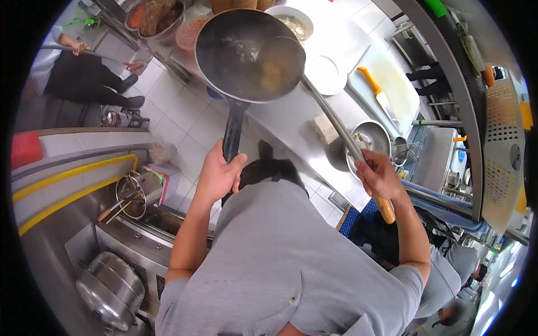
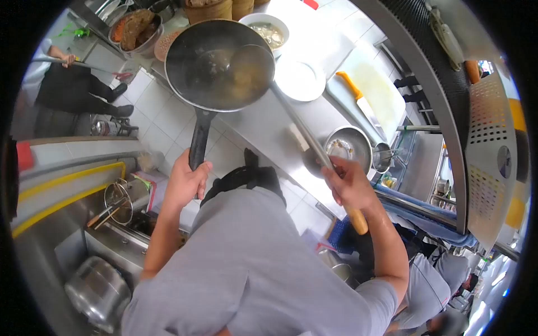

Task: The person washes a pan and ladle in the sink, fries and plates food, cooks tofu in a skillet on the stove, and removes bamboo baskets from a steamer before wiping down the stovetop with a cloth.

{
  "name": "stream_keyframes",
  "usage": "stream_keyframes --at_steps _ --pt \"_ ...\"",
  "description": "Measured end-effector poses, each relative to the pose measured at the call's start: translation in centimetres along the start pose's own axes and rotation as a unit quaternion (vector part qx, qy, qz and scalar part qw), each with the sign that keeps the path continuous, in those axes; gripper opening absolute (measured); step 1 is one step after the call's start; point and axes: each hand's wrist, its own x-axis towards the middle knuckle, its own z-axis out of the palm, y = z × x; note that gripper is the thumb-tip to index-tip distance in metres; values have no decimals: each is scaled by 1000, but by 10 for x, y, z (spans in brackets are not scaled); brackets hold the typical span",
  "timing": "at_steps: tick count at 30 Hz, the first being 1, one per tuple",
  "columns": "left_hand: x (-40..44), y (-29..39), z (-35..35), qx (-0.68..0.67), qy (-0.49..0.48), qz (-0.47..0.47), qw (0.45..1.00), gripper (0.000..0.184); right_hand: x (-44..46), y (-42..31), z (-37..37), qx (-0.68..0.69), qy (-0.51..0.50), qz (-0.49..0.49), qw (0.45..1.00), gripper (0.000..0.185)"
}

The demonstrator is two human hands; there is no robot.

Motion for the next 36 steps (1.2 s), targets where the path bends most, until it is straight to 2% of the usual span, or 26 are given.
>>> stream_keyframes --at_steps 3,7,10,11,13,15,18,23,29,30,35,36 --pt "1 -2 4 -12 9 -16 1000 16 -15 3 10 50 -21 31 998 32" --pt "-1 -1 13 -20 19 -22 999 15 -24 -8 16 173 -98 68 978 35" --pt "-6 6 20 -14 44 -17 999 13 -25 -16 15 351 -156 101 918 35" --pt "-6 5 21 -28 26 -22 999 13 -24 -20 13 351 -158 95 918 35" --pt "-6 8 23 -42 10 -19 999 13 -20 -27 7 420 -197 98 880 35" --pt "-5 12 28 -65 3 -26 998 13 -15 -33 1 411 -205 90 884 35" --pt "-3 15 33 -65 6 -18 998 14 -11 -45 -10 352 -174 68 917 37" --pt "-1 10 41 -68 31 -37 997 14 2 -68 -36 331 -147 15 932 36" --pt "-6 4 48 -109 26 -48 993 16 44 -75 -65 322 -64 -47 943 36" --pt "-8 7 49 -116 32 -57 991 16 61 -66 -72 324 -88 -63 940 36" --pt "-12 8 49 -124 47 -67 989 16 125 -54 -69 312 -55 -44 948 36" --pt "-13 9 48 -120 49 -66 989 16 136 -52 -64 269 -33 -45 962 36"
